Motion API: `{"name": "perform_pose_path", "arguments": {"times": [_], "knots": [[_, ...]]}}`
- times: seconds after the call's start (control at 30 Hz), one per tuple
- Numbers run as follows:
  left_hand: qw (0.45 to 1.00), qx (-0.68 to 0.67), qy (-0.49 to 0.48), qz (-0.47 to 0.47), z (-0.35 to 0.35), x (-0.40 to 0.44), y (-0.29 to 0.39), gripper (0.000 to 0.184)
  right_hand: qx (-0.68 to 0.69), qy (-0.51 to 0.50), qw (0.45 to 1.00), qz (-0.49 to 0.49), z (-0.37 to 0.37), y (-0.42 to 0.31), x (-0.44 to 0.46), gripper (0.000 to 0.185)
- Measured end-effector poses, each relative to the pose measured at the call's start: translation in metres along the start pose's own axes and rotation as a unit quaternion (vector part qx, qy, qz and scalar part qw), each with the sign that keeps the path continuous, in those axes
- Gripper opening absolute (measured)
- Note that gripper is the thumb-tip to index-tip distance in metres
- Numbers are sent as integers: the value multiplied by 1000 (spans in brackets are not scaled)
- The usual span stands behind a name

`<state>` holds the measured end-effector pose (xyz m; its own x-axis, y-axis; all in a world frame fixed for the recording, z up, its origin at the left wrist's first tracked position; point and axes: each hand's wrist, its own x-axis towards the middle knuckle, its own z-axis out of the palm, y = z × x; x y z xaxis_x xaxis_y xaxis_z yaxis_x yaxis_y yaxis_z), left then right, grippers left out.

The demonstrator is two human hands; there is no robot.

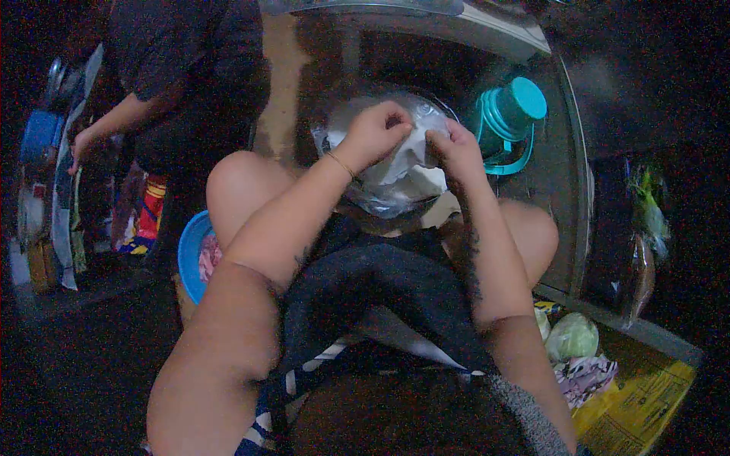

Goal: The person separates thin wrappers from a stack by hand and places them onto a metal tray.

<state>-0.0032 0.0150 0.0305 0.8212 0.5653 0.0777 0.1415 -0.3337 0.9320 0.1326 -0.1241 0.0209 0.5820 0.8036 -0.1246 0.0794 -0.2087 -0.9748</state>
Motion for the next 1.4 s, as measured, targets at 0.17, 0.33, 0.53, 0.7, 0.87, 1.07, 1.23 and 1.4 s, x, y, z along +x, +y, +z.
{"name": "perform_pose_path", "arguments": {"times": [0.17, 0.33, 0.53, 0.7, 0.87, 1.07, 1.23, 1.4], "knots": [[999, 5, -34, 18, 3, -1, 0, 16, 44, 10, 998, 34, 3, -11, -5, 20], [999, 22, -33, 22, -2, 1, 7, 15, 98, 6, 995, 35, 1, -13, -7, 7], [999, 7, -34, 23, 3, 0, 6, 16, 18, 30, 998, 42, 0, -6, -4, 28], [998, 64, -11, 14, 5, -3, 16, 20, 66, 60, 991, 96, 6, -14, -10, 20], [977, 173, 59, 112, 13, -12, 19, 17, 165, 59, 971, 161, 18, -20, -14, 34], [946, 281, 93, 136, 20, -9, 10, 18, 21, 28, 994, 108, 24, -8, -10, 35], [972, 188, 104, 98, 25, -7, -1, 16, -71, 36, 997, 19, 21, 10, -6, 35], [975, 172, 106, 94, 24, -9, -1, 17, -97, 46, 993, 45, 22, -17, -15, 25]]}}
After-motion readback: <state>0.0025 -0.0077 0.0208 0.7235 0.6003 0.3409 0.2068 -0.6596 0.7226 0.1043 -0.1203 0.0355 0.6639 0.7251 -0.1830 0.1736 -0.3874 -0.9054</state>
